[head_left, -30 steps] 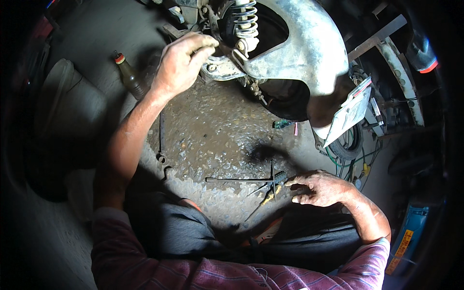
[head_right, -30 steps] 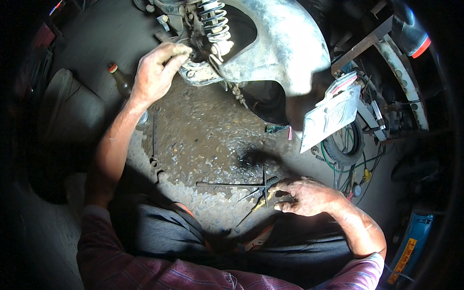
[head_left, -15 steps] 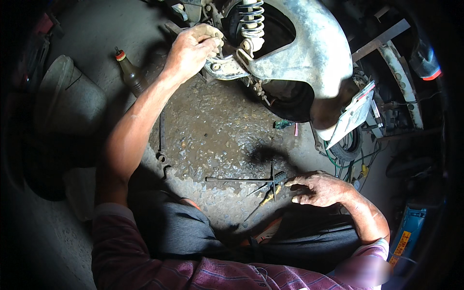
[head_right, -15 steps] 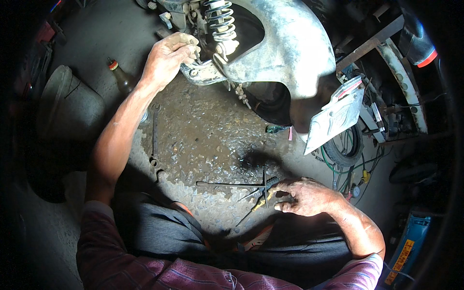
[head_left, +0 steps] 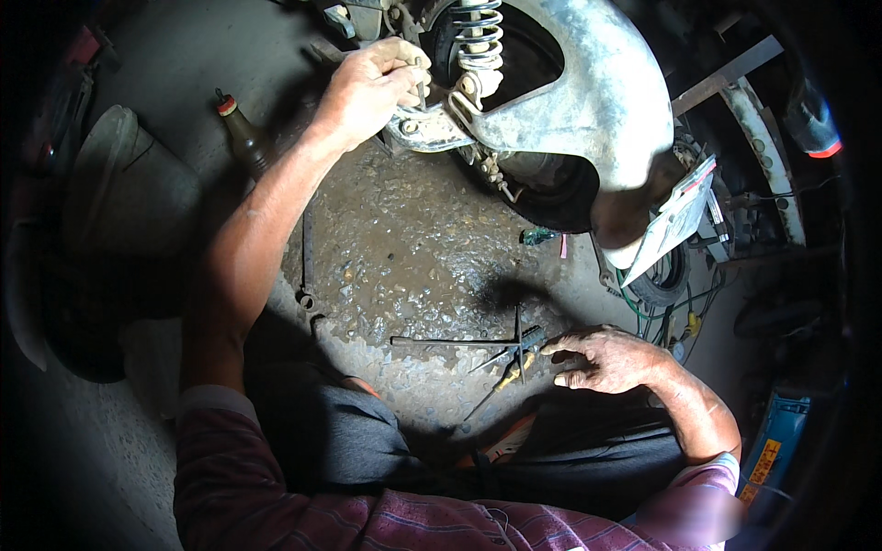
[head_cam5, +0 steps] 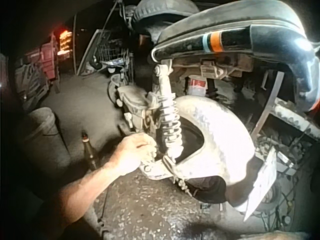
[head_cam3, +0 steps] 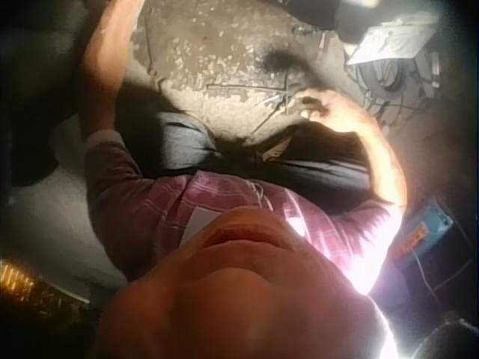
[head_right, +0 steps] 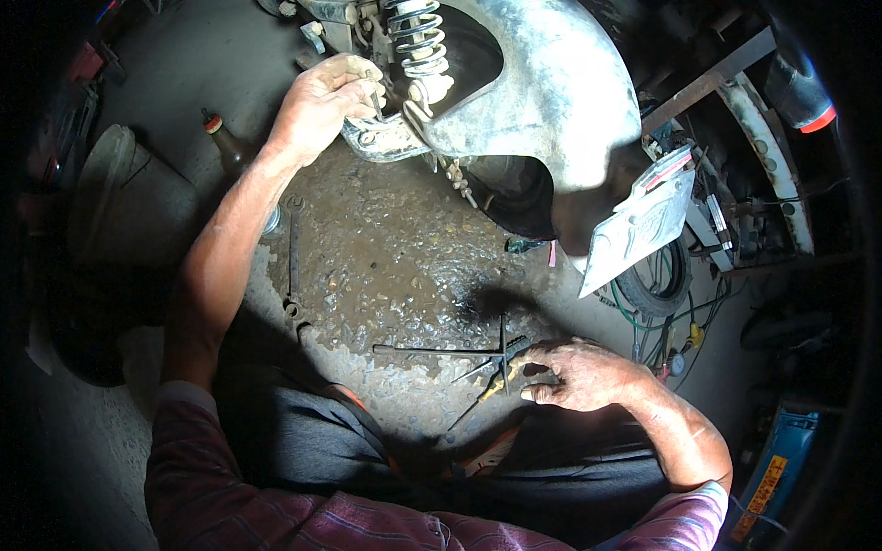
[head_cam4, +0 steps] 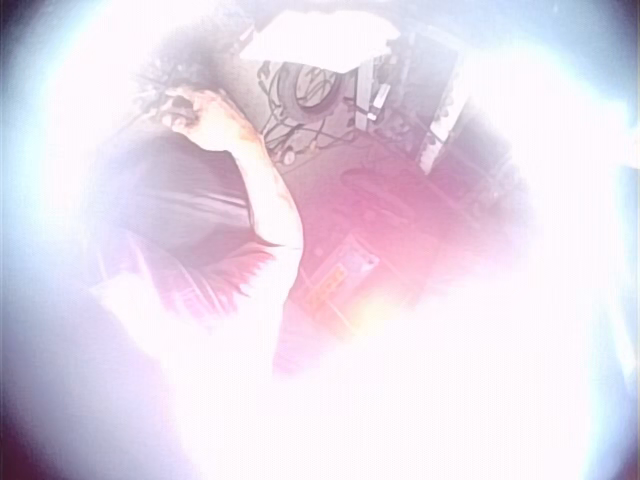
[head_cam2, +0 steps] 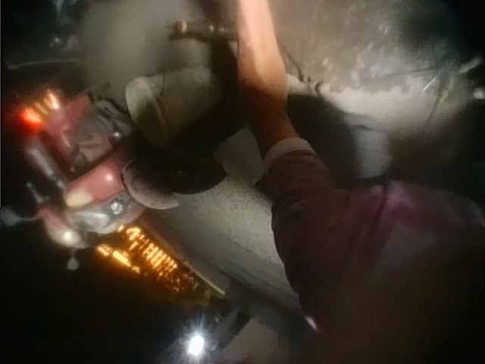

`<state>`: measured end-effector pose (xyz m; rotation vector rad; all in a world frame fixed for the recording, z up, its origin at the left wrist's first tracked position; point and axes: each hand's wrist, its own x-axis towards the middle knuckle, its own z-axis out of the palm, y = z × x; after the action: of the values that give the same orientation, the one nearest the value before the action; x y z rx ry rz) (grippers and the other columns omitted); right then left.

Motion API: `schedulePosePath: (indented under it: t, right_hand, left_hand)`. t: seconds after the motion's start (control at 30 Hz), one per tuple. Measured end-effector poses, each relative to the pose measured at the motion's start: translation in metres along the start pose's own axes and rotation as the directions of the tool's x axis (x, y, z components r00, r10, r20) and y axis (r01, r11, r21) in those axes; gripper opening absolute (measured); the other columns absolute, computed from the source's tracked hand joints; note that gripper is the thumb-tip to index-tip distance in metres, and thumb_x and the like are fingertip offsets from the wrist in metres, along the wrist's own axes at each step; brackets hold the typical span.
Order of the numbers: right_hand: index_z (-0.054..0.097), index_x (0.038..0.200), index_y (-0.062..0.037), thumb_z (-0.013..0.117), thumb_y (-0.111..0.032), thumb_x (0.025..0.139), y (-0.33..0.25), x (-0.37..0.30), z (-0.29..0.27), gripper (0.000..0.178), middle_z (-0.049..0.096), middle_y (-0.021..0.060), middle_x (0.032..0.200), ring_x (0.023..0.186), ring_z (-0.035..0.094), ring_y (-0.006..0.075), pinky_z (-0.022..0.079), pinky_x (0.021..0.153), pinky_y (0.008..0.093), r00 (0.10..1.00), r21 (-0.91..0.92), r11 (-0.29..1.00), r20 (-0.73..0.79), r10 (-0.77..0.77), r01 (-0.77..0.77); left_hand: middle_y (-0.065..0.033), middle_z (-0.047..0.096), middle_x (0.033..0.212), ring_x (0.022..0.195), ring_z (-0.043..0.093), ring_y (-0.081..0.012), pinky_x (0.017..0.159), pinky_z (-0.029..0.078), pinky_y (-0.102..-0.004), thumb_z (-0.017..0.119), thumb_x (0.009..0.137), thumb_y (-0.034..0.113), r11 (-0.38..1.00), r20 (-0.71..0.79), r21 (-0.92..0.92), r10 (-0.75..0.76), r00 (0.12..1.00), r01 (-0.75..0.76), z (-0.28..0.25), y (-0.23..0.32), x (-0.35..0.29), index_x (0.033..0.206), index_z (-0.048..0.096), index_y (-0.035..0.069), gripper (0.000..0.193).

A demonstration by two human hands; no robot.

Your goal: The person is working on the rear suspension of a motorcycle, using a wrench to tighten or loosen bolts on the shock absorber assembly. The person adjusts components and repositions tools while seated on the floor.

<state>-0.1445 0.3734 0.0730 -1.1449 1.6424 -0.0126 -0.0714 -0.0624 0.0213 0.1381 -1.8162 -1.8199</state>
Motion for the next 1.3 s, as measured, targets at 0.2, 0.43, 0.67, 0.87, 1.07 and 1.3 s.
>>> schedulePosePath:
  t: [0.2, 0.43, 0.67, 0.87, 1.07, 1.3]
  right_hand:
    - [0.057, 0.143, -0.009, 0.071, -0.041, 0.1, 0.005, 0.003, 0.001, 0.056, 0.069, 0.0205, 0.128, 0.118, 0.067, 0.0426, 0.053, 0.102, 0.0502, 0.998, -0.009, 0.998, -0.027, -0.059, 0.059]
    - [0.059, 0.145, -0.0102, 0.071, -0.044, 0.1, 0.004, 0.003, 0.001, 0.058, 0.07, 0.0192, 0.132, 0.115, 0.071, 0.0392, 0.055, 0.101, 0.0471, 0.996, -0.037, 0.997, -0.054, -0.076, 0.074]
    - [0.059, 0.146, -0.0108, 0.071, -0.043, 0.1, 0.003, 0.005, 0.001, 0.058, 0.068, 0.0179, 0.136, 0.118, 0.069, 0.0391, 0.055, 0.102, 0.0471, 0.996, -0.052, 0.996, -0.058, -0.07, 0.067]
    - [0.059, 0.142, -0.0074, 0.072, -0.037, 0.099, -0.002, 0.004, -0.005, 0.054, 0.069, 0.0199, 0.129, 0.12, 0.066, 0.0411, 0.053, 0.103, 0.0491, 0.997, -0.016, 0.997, -0.035, -0.073, 0.073]
    - [0.059, 0.142, -0.0073, 0.072, -0.036, 0.099, -0.008, 0.0, -0.007, 0.053, 0.07, 0.0207, 0.128, 0.119, 0.066, 0.0416, 0.053, 0.102, 0.0494, 0.999, 0.021, 0.999, -0.017, -0.042, 0.042]
    - [0.058, 0.143, -0.0079, 0.072, -0.038, 0.099, -0.003, -0.005, -0.001, 0.055, 0.069, 0.0216, 0.128, 0.12, 0.066, 0.0426, 0.053, 0.102, 0.0502, 0.996, -0.008, 0.997, -0.055, -0.076, 0.075]
  left_hand:
    - [-0.0049, 0.072, 0.096, 0.082, 0.07, -0.012, 0.073, 0.061, -0.0264, 0.065, 0.102, 0.004, 0.999, -0.006, 0.053, -0.008, 1.0, 0.008, -0.002, -0.004, 0.002, 0.109, 0.069, 0.003, 0.008]
    - [-0.01, 0.073, 0.103, 0.092, 0.075, -0.0208, 0.081, 0.065, -0.032, 0.065, 0.103, 0.006, 0.962, -0.06, -0.147, -0.24, 0.969, 0.229, -0.016, -0.015, 0.008, 0.117, 0.067, 0.001, 0.016]
    - [-0.0048, 0.071, 0.101, 0.09, 0.069, -0.0128, 0.078, 0.058, -0.0258, 0.066, 0.102, 0.005, 0.999, -0.058, 0.015, -0.05, 0.997, 0.051, 0.004, -0.007, -0.001, 0.118, 0.067, 0.001, 0.016]
    - [-0.0116, 0.072, 0.101, 0.089, 0.072, -0.0205, 0.08, 0.059, -0.0306, 0.07, 0.096, 0.001, 0.677, 0.056, 0.641, 0.43, 0.901, -0.362, 0.04, 0.004, -0.044, 0.107, 0.07, -0.003, 0.012]
    - [-0.0122, 0.072, 0.11, 0.1, 0.07, -0.032, 0.09, 0.058, -0.0417, 0.077, 0.089, 0.007, 0.419, 0.258, 0.778, 0.465, 0.846, -0.468, 0.05, 0.011, -0.063, 0.107, 0.072, 0.003, 0.02]
    - [-0.0108, 0.072, 0.108, 0.099, 0.069, -0.0308, 0.092, 0.054, -0.0416, 0.078, 0.087, 0.009, 0.307, 0.339, 0.809, 0.454, 0.824, -0.502, 0.038, 0.016, -0.055, 0.105, 0.072, 0.004, 0.02]
